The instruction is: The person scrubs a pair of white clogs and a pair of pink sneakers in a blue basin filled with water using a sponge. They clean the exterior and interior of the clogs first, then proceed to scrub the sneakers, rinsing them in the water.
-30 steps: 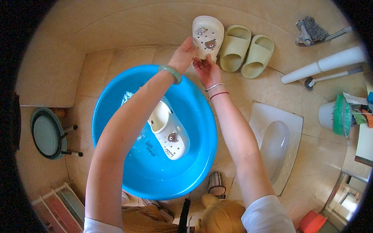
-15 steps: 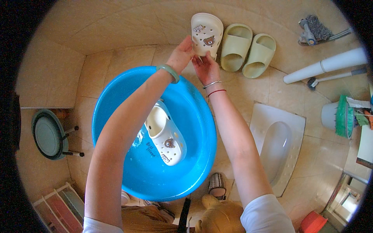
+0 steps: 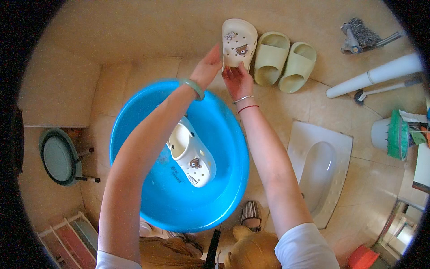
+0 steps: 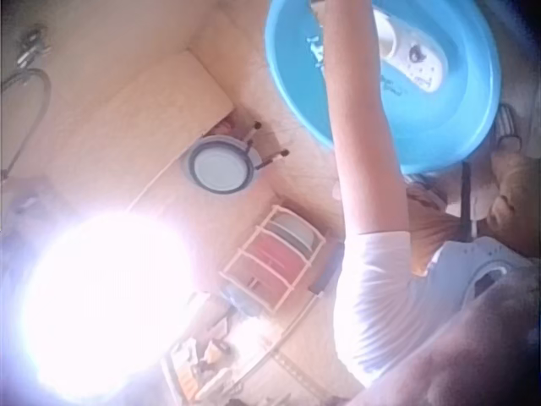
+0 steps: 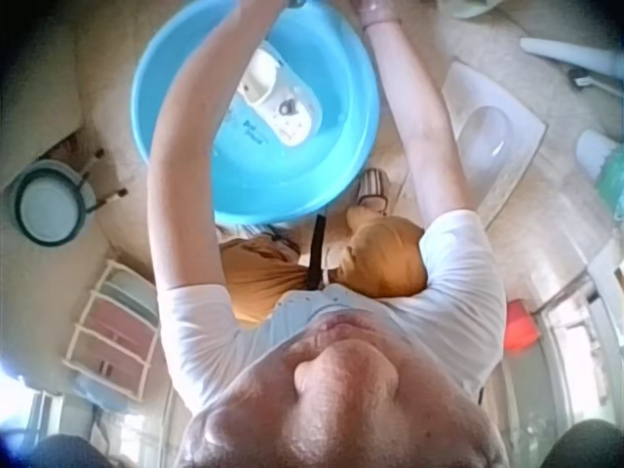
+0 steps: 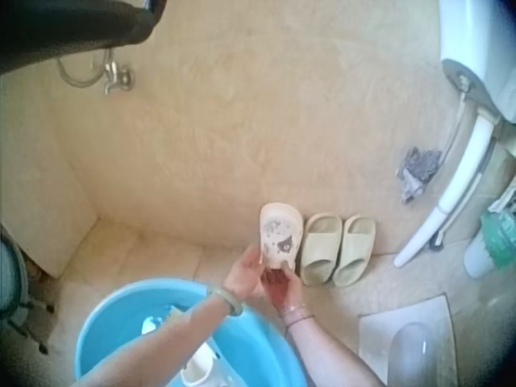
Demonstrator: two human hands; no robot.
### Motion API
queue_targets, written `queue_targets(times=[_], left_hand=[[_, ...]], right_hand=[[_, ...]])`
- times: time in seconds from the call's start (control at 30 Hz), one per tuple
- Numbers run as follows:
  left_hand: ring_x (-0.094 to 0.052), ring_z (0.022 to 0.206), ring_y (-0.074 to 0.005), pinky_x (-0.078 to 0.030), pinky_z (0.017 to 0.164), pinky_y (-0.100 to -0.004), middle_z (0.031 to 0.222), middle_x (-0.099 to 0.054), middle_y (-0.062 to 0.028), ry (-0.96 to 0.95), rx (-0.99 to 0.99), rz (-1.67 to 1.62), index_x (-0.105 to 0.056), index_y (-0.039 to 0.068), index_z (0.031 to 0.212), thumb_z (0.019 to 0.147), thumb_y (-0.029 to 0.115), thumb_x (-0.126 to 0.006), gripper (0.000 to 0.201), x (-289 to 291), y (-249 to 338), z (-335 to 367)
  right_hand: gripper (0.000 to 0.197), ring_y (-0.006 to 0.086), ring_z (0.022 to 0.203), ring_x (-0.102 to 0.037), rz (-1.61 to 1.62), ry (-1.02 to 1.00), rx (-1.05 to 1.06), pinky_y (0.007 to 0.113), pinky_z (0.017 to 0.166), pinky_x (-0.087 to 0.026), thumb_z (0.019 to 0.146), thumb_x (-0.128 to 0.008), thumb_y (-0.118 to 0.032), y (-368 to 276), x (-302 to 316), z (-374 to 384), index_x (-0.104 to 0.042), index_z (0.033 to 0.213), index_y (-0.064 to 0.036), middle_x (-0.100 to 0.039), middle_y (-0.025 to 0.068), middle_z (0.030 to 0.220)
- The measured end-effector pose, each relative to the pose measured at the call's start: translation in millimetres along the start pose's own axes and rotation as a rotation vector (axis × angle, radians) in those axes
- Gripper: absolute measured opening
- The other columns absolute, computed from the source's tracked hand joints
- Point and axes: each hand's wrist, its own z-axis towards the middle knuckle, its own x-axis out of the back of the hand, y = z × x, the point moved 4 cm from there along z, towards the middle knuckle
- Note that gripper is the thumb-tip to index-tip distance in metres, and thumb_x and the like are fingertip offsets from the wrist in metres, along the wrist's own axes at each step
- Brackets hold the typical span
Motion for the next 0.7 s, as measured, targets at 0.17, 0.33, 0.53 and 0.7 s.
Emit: queue_targets(times=[0.17, 0.33, 0.53, 0.7], left_hand=[[-0.042, 0.131, -0.0165, -0.039, 0.096, -0.0262, 0.151, -0.038, -0.0083, -0.044, 0.268, 0.002, -0.020, 0.011, 0.153, 0.092, 0.005, -0.052, 0.069, -16, 13, -12], [-0.042, 0.131, -0.0178, -0.038, 0.098, -0.0285, 0.151, -0.038, -0.0081, -0.068, 0.261, -0.069, -0.021, 0.014, 0.153, 0.095, 0.012, -0.051, 0.066, -29, 17, -13], [-0.044, 0.130, -0.0214, -0.036, 0.106, -0.0329, 0.146, -0.045, -0.0108, 0.035, 0.234, -0.119, -0.032, 0.011, 0.149, 0.099, 0.023, -0.052, 0.055, -22, 38, -64], [-0.047, 0.129, -0.0220, -0.037, 0.107, -0.0329, 0.142, -0.049, -0.0096, -0.027, 0.130, 0.017, -0.045, 0.006, 0.142, 0.100, 0.023, -0.053, 0.046, -2, 62, -123]], right_hand=[[0.033, 0.0263, 0.089, -0.059, -0.088, 0.066, 0.007, 0.039, 0.085, -0.048, 0.097, -0.054, -0.031, -18, 14, -7, -0.059, 0.108, -0.0001, -0.063, 0.0123, 0.101], [0.041, 0.0250, 0.098, -0.057, -0.224, 0.149, -0.048, 0.039, 0.084, -0.048, 0.097, -0.052, -0.043, -27, 24, -28, -0.058, 0.114, -0.0072, -0.062, 0.0097, 0.115], [0.057, 0.0244, 0.118, -0.048, -0.413, 0.061, 0.055, 0.040, 0.101, -0.037, 0.098, -0.040, -0.054, -16, -46, -103, -0.047, 0.137, -0.0142, -0.051, 0.0062, 0.138], [0.055, 0.0255, 0.125, -0.046, -0.395, -0.086, -0.005, 0.041, 0.104, -0.037, 0.100, -0.038, -0.050, -13, -107, -149, -0.046, 0.137, -0.0098, -0.049, 0.0091, 0.139]])
